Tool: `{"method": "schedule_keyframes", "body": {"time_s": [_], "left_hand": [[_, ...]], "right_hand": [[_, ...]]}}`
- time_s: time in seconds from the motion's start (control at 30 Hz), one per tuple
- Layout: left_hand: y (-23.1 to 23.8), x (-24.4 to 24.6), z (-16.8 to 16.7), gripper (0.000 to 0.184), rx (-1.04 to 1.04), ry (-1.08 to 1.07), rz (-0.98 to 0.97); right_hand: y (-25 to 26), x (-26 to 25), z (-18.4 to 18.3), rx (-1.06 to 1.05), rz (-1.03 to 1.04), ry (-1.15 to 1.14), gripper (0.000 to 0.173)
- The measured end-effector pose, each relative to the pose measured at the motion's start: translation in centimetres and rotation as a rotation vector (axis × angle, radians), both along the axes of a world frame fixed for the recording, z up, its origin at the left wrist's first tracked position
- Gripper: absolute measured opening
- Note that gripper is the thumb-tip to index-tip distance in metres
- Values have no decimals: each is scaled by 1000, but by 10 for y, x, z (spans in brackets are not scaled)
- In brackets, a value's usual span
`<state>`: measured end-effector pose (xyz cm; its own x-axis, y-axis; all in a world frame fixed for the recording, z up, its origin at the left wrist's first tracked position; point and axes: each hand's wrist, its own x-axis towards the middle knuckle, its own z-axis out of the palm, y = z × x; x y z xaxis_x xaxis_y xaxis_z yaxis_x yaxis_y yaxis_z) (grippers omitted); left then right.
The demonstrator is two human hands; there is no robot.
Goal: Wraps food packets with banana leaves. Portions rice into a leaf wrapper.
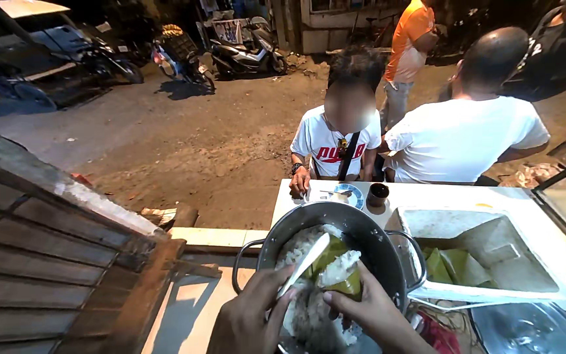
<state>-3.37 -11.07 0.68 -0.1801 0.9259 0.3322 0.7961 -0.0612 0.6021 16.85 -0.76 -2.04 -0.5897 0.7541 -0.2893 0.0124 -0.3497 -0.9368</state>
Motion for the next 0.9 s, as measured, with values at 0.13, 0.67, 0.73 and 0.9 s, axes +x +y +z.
{"method": "schedule_keyframes", "body": {"time_s": [0.13,0.67,0.73,0.9], "left_hand": [[-12,2,10,27,-7,291,-121],[-14,4,24,27,-136,108,-192],[-13,12,19,28,-107,120,-167],[-11,25,17,27,-169,61,-84]], "right_hand": [[0,-2,1,42,17,-88,80],[-2,1,0,64,108,-82,79],[-3,1,-1,108,107,-113,79],[-5,1,-12,419,105,-297,88]]}}
